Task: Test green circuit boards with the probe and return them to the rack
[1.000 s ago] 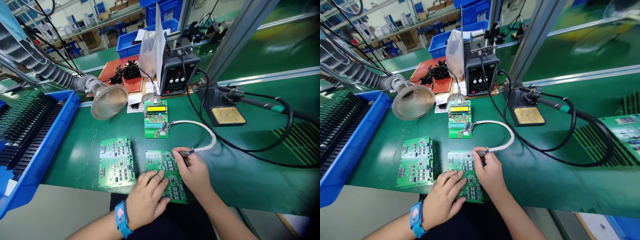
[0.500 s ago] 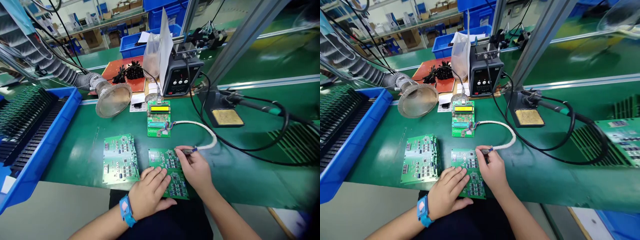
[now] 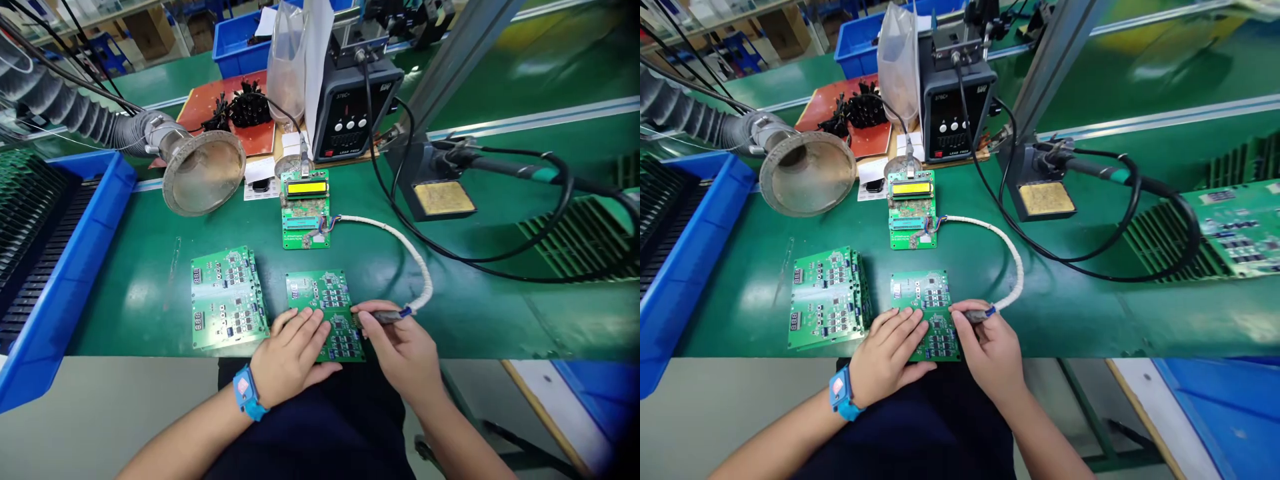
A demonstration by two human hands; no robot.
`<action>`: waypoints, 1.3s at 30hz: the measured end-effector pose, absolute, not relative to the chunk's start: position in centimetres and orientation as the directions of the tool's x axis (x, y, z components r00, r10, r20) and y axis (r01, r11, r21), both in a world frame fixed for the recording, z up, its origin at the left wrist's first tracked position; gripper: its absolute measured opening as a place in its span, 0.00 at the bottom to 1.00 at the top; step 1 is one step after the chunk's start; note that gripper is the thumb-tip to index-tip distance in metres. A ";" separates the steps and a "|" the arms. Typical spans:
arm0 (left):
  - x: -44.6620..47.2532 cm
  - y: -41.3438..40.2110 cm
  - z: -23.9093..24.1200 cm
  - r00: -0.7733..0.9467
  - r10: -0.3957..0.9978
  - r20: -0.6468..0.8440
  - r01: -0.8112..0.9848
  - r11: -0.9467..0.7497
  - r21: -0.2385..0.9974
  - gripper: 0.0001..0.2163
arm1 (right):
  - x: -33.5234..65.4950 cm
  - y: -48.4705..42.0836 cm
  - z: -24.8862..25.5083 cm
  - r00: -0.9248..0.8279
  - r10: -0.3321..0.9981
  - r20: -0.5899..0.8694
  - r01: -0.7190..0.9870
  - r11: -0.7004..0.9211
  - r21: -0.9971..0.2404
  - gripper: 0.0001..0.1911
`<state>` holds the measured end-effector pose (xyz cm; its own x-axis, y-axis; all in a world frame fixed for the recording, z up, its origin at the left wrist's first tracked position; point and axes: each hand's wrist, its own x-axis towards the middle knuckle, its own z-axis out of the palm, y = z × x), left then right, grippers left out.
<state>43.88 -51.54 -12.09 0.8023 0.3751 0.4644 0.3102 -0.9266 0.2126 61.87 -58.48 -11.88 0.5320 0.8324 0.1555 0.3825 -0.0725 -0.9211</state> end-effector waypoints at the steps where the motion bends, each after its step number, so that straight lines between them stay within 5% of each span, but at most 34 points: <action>1: 43.9 -51.5 -12.1 0.803 0.375 0.464 0.310 -0.927 0.213 0.21 | 61.9 -58.6 -12.0 0.514 0.840 0.172 0.407 -0.063 -0.911 0.05; 24: 44.1 -51.5 -12.2 0.776 0.371 0.510 0.315 -0.928 0.197 0.21 | 61.8 -58.4 -12.8 0.364 0.810 0.460 0.725 0.064 -0.686 0.02; 39: 44.3 -51.8 -14.8 0.769 0.389 0.507 0.356 -0.920 0.165 0.26 | 62.8 -57.8 -13.7 0.364 0.789 0.494 0.746 0.071 -0.663 0.16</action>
<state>44.28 -51.82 -14.85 0.7694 0.3892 0.5065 0.3564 -0.9196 0.1653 62.80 -57.78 -13.73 0.3642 0.7894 0.4942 0.7455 0.0709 -0.6627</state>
